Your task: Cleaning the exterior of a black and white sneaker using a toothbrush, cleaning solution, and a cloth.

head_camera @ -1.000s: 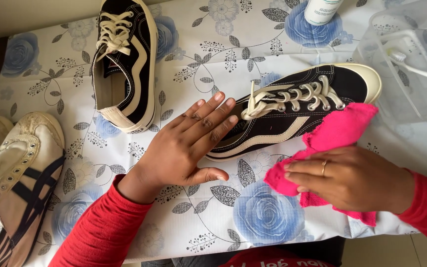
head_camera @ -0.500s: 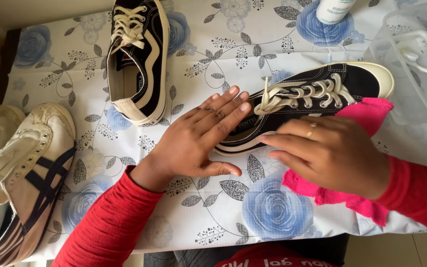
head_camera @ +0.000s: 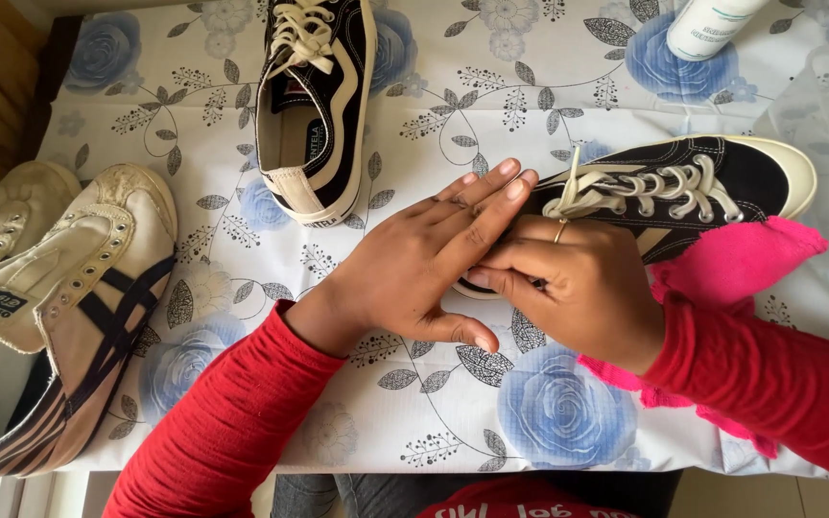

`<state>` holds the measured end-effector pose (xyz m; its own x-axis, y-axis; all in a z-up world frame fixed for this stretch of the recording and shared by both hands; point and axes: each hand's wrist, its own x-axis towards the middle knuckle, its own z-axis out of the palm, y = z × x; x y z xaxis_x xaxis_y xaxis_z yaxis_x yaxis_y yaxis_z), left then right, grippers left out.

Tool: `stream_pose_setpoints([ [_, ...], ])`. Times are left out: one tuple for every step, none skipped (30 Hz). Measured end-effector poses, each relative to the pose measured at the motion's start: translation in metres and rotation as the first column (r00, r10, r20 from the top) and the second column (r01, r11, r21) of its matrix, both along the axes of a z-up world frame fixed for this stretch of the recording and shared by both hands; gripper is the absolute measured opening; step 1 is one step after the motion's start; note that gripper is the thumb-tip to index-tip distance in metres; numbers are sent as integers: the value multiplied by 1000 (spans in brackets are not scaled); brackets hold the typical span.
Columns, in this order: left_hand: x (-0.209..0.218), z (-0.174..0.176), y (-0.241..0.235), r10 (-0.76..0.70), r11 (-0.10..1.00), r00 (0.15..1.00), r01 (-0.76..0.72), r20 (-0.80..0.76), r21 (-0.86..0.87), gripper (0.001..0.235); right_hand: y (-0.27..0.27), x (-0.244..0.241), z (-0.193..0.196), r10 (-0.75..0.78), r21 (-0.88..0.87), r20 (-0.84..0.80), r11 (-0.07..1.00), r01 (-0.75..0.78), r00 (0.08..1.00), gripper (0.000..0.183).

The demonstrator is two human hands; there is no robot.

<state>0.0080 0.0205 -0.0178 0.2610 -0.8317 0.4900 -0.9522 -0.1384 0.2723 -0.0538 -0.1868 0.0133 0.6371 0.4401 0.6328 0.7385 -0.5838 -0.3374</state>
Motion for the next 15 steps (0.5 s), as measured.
stream_pose_setpoints([
  [0, 0, 0, -3, 1000, 1000, 3, -4, -10, 109, 0, 0, -1, 11, 39, -41, 999, -9, 999, 9],
  [0, 1, -1, -6, 1000, 1000, 6, -8, -19, 108, -1, 1, -2, 24, 79, -82, 997, -17, 996, 8],
  [0, 1, -1, -6, 1000, 1000, 5, -7, -22, 108, 0, 0, -1, 24, 77, -81, 997, -17, 996, 8],
  [0, 2, -1, -5, 1000, 1000, 5, -3, -14, 108, 0, -1, 0, 38, 106, -114, 994, -26, 993, 8],
  [-1, 2, -1, -2, 1000, 1000, 2, 1, -5, 108, 1, -2, 0, 55, 137, -147, 990, -34, 988, 8],
  [0, 3, -1, -1, 1000, 1000, 1, 3, -5, 108, 0, -1, 1, 56, 137, -145, 990, -36, 988, 8],
  [0, 3, -1, -9, 1000, 1000, 9, -3, -19, 107, -1, -1, 2, 64, 176, -188, 984, -31, 980, 8],
  [0, 3, -1, -18, 999, 1000, 18, -9, -33, 106, -3, 0, 2, 74, 215, -230, 976, -23, 970, 9],
  [0, 3, -1, -21, 999, 1000, 21, -9, -31, 106, -5, 0, 2, 71, 217, -229, 976, -20, 971, 9],
  [-1, 3, -1, -10, 1000, 1000, 10, -7, -17, 106, -6, 0, 1, 70, 188, -216, 982, -29, 974, 6],
  [-1, 3, -1, 1, 1000, 1000, -1, -4, -3, 106, -8, 0, 1, 70, 160, -203, 986, -37, 977, 5],
  [0, 3, -1, -2, 1000, 1000, 2, -4, -2, 106, -11, -2, 2, 67, 161, -203, 986, -35, 977, 5],
  [0, 4, -1, -2, 1000, 1000, 2, 2, 0, 106, -13, -3, 3, 67, 141, -209, 989, -38, 976, 4],
  [-1, 4, 0, -3, 1000, 1000, 3, 8, 2, 106, -15, -4, 4, 67, 121, -215, 992, -42, 974, 5],
  [-1, 4, 0, -1, 1000, 1000, 1, 4, 3, 106, -19, -4, 5, 70, 122, -218, 992, -44, 973, 5],
])
